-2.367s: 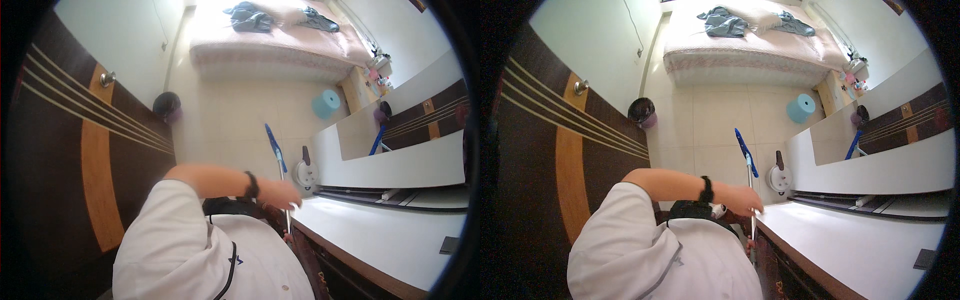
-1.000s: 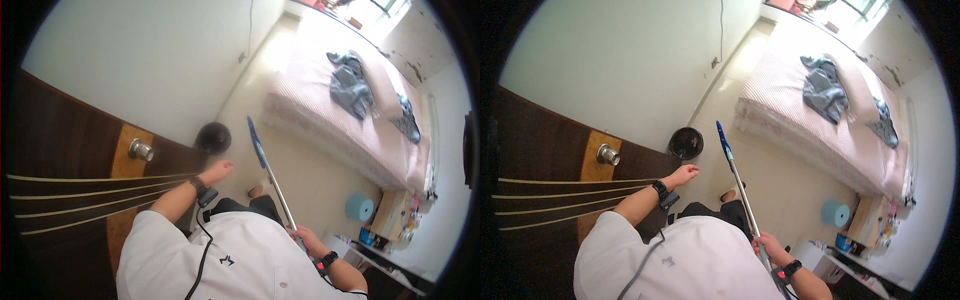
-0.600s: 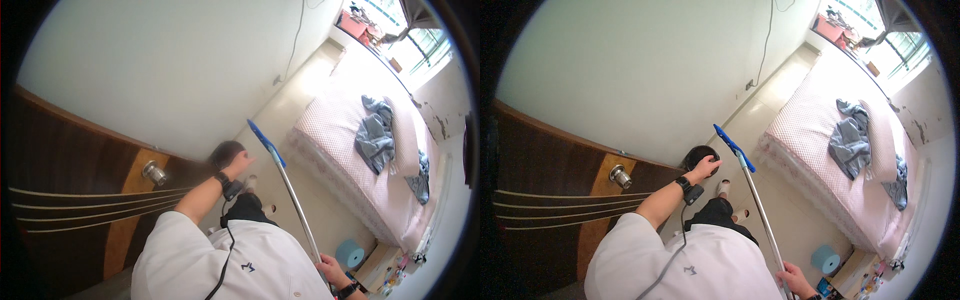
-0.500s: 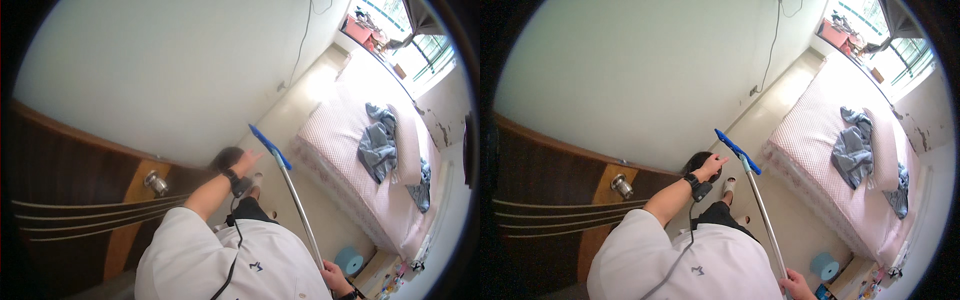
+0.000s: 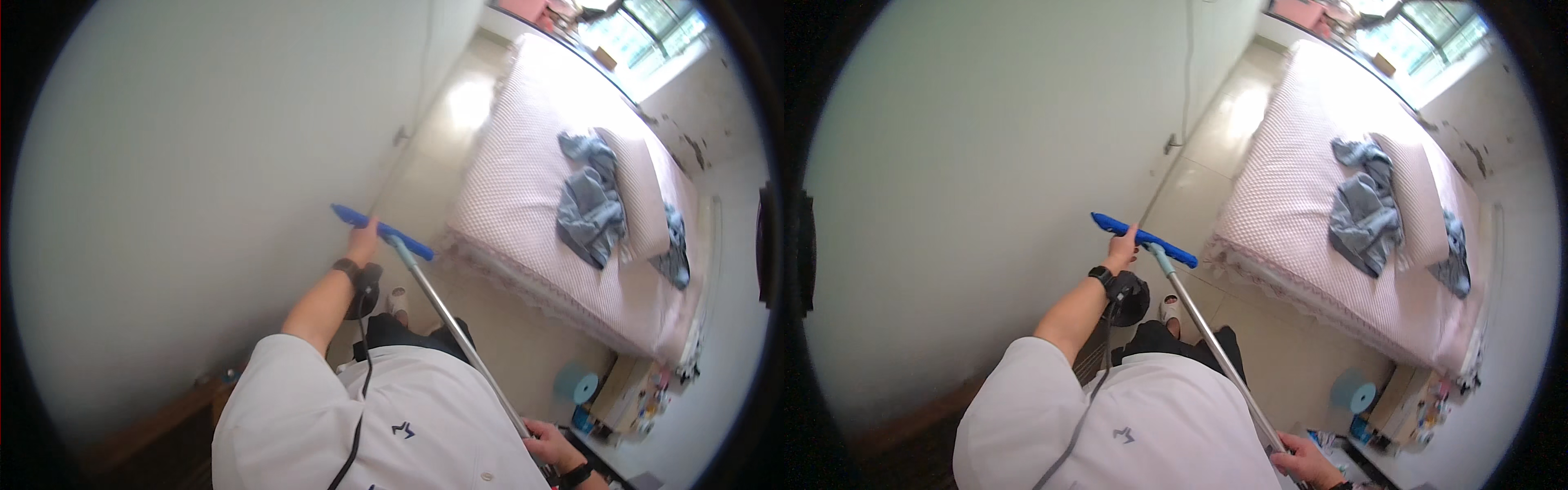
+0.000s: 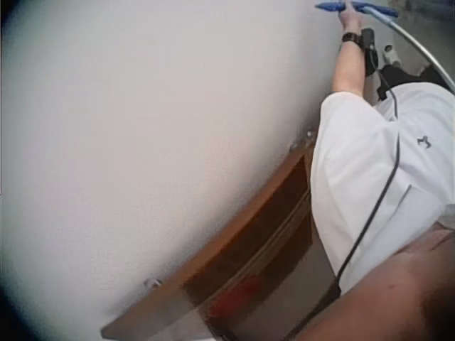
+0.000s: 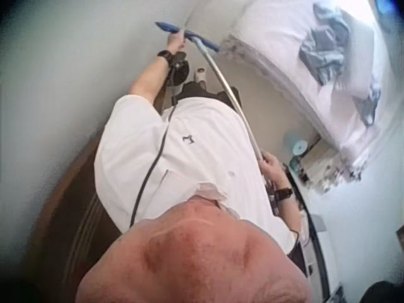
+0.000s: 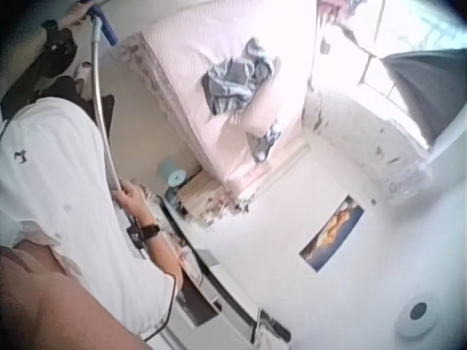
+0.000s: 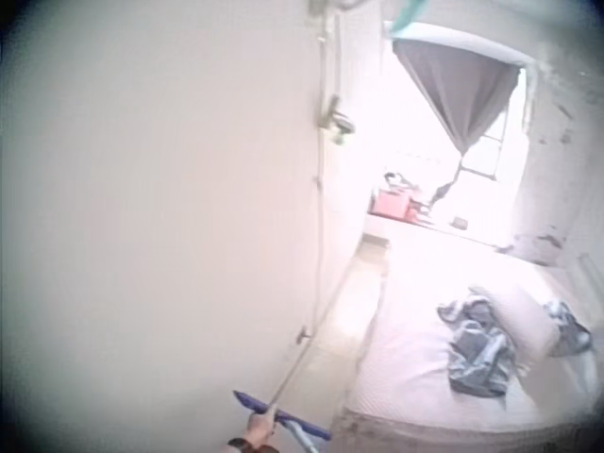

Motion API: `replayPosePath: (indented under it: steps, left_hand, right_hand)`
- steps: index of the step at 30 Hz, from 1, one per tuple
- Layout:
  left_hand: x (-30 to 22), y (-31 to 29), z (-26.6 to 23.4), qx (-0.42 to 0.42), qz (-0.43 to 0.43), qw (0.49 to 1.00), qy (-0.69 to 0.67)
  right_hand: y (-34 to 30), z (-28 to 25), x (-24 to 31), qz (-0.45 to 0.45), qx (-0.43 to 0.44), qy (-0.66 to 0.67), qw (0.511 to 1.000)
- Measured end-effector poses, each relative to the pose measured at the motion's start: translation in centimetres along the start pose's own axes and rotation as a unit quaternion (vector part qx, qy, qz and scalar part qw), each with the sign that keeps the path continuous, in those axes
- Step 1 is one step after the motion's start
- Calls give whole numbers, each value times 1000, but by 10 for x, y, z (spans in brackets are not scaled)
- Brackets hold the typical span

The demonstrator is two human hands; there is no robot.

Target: Cleaning walls and corners in a bedroom using a floor mop.

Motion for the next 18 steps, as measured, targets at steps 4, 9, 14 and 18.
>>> replayPosePath:
  steps: [4, 9, 14, 18]
  left_hand:
    - [-16, 18, 55, 40, -42, 998, -3]
    - [-27, 72, 68, 14, 46, 988, 149]
    - [-150, 67, 122, 35, 104, 961, 253]
    - [-208, 91, 153, 24, 184, 931, 314]
  right_hand:
    - [18, -16, 5, 45, 17, 77, 996]
    - [28, -36, 25, 65, 65, 104, 990]
    - [43, -82, 44, 41, 64, 133, 988]
    - [41, -99, 66, 17, 96, 163, 982]
Point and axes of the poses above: each hand's wrist, its own y-axis towards the middle knuckle, its own z-axis out of the palm, x = y × z, the point moved 10 cm from there along y, towards the middle knuckle, and after that the axes turned 15 degrees about z, right-handed, at the moved point
